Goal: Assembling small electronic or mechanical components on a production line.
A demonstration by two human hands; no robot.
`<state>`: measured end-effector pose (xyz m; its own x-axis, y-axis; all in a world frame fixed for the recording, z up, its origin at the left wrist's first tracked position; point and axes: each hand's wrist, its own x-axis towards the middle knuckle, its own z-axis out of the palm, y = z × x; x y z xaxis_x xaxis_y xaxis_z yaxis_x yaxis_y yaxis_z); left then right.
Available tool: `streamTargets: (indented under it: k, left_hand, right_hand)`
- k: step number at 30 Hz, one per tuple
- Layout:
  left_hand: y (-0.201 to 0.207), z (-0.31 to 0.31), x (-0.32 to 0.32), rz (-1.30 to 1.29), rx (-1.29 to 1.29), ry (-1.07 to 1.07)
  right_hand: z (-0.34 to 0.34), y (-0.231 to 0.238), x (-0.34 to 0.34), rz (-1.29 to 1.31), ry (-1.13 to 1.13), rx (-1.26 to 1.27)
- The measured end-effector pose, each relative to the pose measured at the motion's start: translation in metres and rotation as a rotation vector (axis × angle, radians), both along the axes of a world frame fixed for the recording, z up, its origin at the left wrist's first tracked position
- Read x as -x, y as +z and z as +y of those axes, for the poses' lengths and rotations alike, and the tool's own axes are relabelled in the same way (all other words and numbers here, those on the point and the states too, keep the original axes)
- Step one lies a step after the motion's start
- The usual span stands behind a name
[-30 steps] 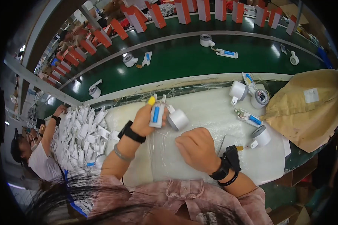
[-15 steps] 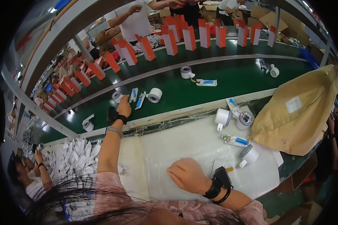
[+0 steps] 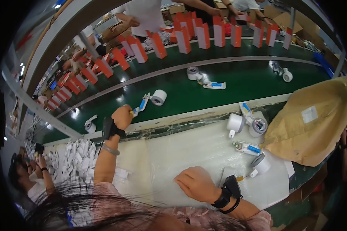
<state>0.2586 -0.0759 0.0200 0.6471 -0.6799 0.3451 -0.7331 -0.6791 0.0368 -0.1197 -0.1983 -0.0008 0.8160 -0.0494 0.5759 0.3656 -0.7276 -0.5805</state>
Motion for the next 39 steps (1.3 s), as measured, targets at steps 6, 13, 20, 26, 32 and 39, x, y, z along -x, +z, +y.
streamTargets:
  k: [6, 13, 20, 26, 32, 39]
  left_hand:
    - [0.027, 0.015, 0.123, 0.882, 0.338, -0.062]
    - [0.021, 0.034, 0.238, 1.895, 0.786, -0.511]
    - [0.001, 0.039, 0.259, 1.738, 0.590, -0.644]
    - [0.000, 0.039, 0.263, 1.159, 0.506, -0.703]
    - [0.005, 0.041, 0.251, 0.584, 0.501, -0.639]
    - [-0.017, 0.043, 0.240, 1.227, 0.532, -0.713]
  right_hand:
    - [0.002, -0.002, 0.003, 0.038, -0.049, -0.002]
    - [0.004, 0.005, 0.006, 0.088, -0.098, -0.150]
    - [0.006, 0.001, 0.004, 0.198, -0.026, -0.527]
    - [0.011, 0.004, 0.005, 0.194, -0.096, -0.518]
    - [0.000, -0.003, 0.009, 0.173, 0.062, -0.776]
    - [-0.013, 0.008, 0.016, 0.497, 0.386, -0.965]
